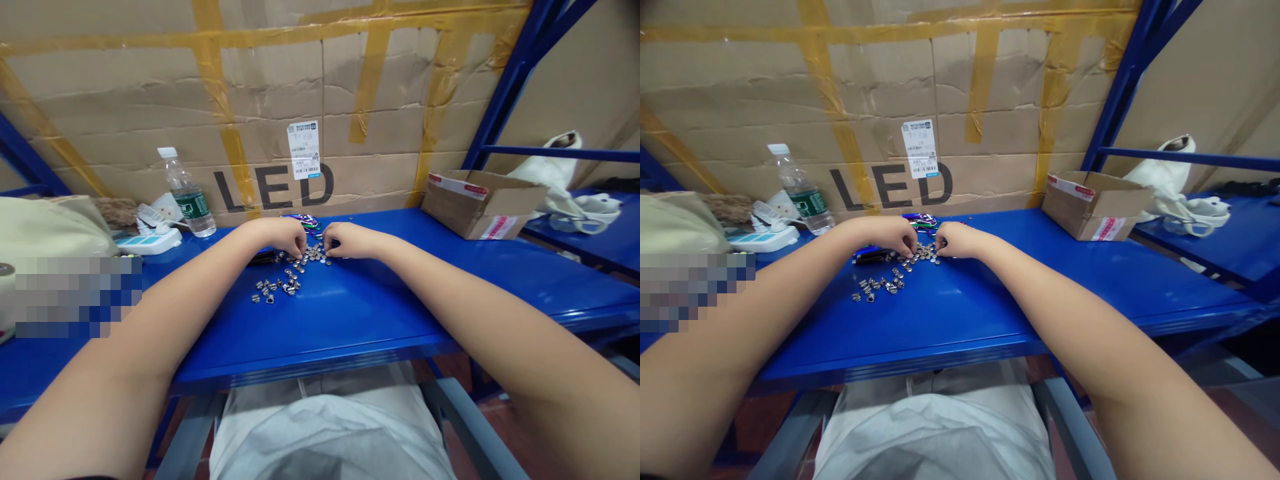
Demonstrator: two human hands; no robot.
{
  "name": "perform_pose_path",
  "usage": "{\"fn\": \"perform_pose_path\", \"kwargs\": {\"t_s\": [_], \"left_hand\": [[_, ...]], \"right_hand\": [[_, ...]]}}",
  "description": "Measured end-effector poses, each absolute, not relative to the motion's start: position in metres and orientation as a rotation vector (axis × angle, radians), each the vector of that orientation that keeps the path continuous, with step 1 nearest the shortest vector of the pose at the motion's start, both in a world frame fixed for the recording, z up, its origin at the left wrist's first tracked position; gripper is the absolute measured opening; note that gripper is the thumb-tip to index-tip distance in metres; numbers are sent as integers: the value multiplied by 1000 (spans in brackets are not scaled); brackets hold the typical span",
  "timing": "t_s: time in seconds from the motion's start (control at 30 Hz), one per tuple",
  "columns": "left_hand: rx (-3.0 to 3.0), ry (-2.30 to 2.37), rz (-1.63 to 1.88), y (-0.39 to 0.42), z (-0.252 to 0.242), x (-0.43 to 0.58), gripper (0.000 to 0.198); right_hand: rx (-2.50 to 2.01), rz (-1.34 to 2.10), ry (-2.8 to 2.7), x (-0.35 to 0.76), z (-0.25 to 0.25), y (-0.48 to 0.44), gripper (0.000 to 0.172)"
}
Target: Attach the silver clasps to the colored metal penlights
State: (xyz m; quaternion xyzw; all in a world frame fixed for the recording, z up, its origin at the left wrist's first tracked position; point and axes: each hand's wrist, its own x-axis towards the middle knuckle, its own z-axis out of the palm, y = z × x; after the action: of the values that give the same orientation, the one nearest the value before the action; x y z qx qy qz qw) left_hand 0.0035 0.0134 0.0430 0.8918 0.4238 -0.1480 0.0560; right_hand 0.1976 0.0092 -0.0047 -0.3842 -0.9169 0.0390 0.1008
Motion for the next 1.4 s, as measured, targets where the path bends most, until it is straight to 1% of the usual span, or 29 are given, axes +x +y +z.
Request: {"fn": "perform_pose_path", "kwargs": {"t_s": [0.13,0.3,0.47,0.57,1.03,1.2,1.3,1.4], "left_hand": [[2694,1330,-461,14,43,2,22],[2720,1356,-427,15,41,3,22],[2842,1330,-296,19,36,4,15],[2879,1270,-291,20,35,5,15],[2706,1276,-330,18,39,1,18],[2722,1292,-350,15,40,1,17],[2715,1323,-343,8,42,6,21],[2704,1421,-392,2,43,13,31]], "right_hand": [[-1034,122,-2724,201,-3,9,4],[-972,127,-2778,203,0,7,4],[-1075,13,-2670,199,-2,10,17],[-1131,-38,-2611,194,-6,13,16],[-1101,-24,-2690,183,-17,23,20],[-1195,4,-2641,185,-14,21,17],[-1227,0,-2627,187,-11,18,14],[-1205,-15,-2654,190,-7,16,12]]}}
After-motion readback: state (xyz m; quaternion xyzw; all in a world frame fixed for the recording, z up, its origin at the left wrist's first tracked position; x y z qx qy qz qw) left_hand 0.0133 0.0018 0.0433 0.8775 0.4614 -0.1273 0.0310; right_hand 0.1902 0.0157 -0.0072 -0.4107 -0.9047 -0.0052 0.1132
